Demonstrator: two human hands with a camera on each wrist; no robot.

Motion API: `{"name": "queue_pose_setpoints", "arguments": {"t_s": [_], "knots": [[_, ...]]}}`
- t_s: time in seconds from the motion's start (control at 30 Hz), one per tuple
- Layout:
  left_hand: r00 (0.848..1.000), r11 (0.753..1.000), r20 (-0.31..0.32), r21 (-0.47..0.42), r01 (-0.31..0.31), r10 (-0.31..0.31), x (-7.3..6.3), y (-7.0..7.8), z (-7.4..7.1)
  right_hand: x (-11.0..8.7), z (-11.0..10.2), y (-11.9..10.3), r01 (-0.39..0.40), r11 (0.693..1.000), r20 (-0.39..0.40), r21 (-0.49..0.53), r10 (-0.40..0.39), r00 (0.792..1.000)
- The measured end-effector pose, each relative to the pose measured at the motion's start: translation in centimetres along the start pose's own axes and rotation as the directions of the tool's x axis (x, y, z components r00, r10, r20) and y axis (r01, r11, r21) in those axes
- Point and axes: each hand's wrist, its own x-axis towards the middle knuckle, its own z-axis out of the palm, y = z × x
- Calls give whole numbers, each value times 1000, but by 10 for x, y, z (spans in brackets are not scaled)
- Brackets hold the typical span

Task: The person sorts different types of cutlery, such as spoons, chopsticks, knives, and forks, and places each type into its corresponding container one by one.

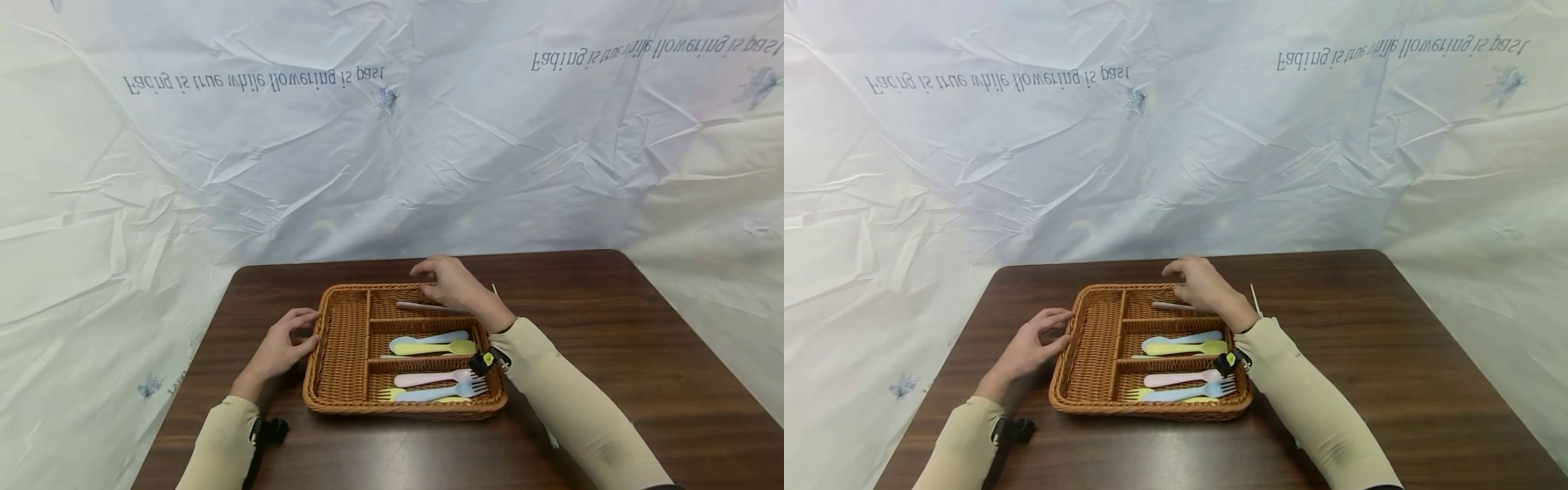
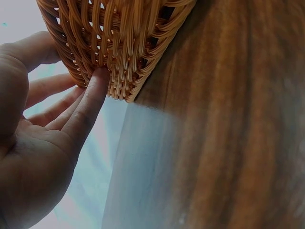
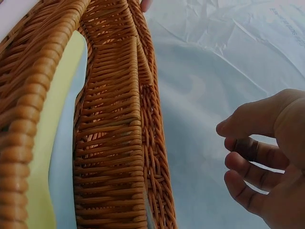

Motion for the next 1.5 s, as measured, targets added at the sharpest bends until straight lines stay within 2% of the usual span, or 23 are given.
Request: {"name": "queue_pose_setpoints", "arguments": {"t_s": [0.17, 0.33, 0.87, 1.5], "knots": [[1000, 1000, 1, 2, 5, -5, 0, -1, 1, -2, 0, 4, 26, 1000, -28, -4, -27, 999], [1000, 1000, -2, -5, -8, 8, -1, -2, 2, -3, 2, 6, 22, 1000, -36, 23, -21, 999], [1000, 1000, 5, 15, 11, -11, 1, -1, 0, -9, -8, 13, -27, 997, -65, 72, 31, 997], [1000, 1000, 0, 26, 10, -10, -1, -2, 2, -29, -18, 30, -82, 992, -129, 94, 94, 987]]}}
